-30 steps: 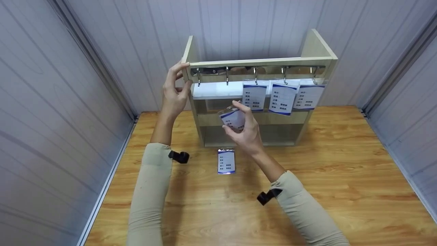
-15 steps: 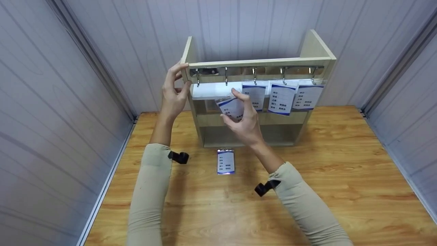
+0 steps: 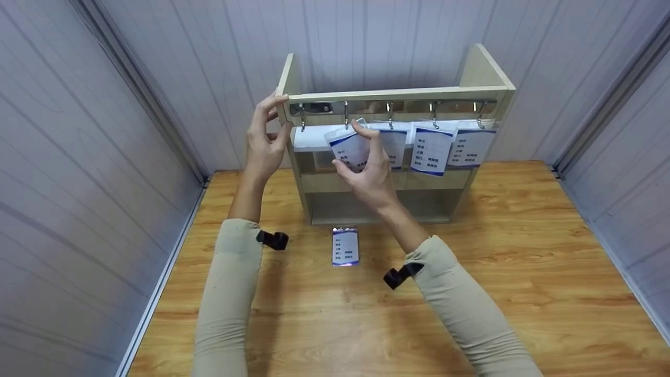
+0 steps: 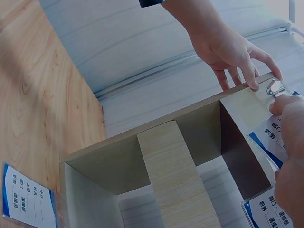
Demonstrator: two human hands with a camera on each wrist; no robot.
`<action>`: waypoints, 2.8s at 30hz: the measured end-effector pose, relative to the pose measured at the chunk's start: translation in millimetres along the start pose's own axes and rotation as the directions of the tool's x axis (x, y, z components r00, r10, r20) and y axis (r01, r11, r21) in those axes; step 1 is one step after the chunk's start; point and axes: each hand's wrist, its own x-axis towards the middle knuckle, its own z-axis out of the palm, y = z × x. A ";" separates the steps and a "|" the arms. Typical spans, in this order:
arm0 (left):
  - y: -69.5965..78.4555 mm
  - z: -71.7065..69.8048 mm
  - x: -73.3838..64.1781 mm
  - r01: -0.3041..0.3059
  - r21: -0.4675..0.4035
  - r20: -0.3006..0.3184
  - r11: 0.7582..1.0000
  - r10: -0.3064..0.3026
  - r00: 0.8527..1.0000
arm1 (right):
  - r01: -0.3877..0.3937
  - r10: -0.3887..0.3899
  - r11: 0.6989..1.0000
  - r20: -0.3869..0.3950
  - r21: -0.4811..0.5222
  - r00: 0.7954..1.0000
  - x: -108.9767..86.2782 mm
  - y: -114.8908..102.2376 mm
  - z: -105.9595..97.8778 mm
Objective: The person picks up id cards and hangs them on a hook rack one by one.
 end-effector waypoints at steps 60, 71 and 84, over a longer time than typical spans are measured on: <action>-0.4 -2.3 1.0 -0.024 -0.044 0.002 0.999 0.024 1.000 | -0.164 0.147 0.957 -0.085 -0.241 0.985 6.3 -0.8 15.1; -0.5 -2.5 0.5 -0.002 -0.023 0.013 1.000 0.002 1.000 | -0.126 0.116 0.973 -0.063 -0.193 0.991 0.2 5.3 16.8; 1.4 -1.4 -0.2 -0.005 -0.035 0.010 0.999 0.006 1.000 | -0.037 0.026 0.992 -0.087 -0.123 0.996 -10.3 12.6 17.4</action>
